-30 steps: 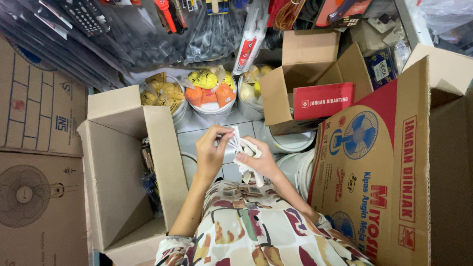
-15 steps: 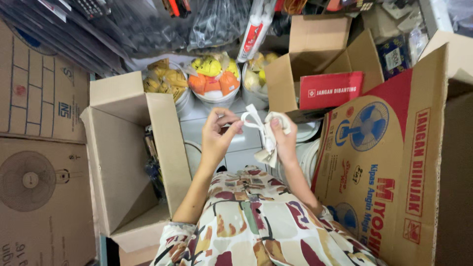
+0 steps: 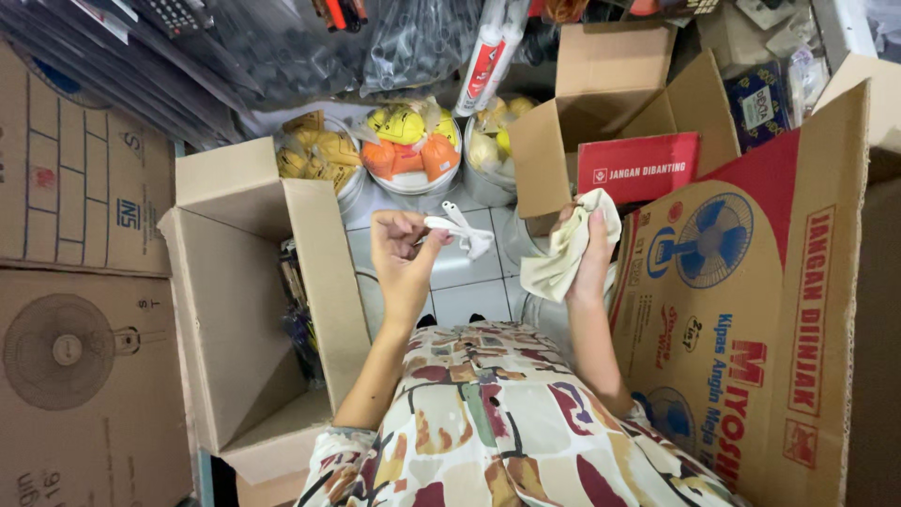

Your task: The person organizes various packaged items, including an extension cord and other hardware supplies, by placing them into cardboard boxes and arranging them on shelves.

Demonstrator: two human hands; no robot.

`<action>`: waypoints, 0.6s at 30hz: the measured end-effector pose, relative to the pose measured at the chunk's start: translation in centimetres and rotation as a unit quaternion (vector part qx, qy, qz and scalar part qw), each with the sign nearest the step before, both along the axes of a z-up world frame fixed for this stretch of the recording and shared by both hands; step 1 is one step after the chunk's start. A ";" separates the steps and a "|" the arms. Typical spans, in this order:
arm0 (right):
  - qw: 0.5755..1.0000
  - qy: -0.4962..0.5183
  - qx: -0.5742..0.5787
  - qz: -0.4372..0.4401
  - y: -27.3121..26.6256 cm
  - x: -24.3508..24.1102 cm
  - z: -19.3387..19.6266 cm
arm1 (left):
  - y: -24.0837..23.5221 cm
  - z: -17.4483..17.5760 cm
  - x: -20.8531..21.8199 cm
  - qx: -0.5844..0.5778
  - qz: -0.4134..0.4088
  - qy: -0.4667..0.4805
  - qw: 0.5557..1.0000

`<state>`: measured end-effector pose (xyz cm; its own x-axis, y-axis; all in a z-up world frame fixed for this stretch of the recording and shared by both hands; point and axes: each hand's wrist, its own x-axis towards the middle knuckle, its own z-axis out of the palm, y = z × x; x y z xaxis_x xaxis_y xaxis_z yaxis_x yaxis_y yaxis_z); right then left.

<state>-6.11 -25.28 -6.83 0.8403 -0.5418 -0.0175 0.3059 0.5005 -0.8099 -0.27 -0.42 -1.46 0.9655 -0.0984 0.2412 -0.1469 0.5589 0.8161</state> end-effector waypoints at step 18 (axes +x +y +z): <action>0.897 0.078 -0.361 0.243 3.7 4.3 -2.4 | -3.6 -5.4 5.4 -0.003 -0.106 0.074 0.992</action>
<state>-1.84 -21.55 -9.21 0.9982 -0.0295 0.0521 0.0479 -0.1282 -0.9906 5.08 -4.00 -6.82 0.9484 -0.3011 0.0996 0.0951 0.5695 0.8165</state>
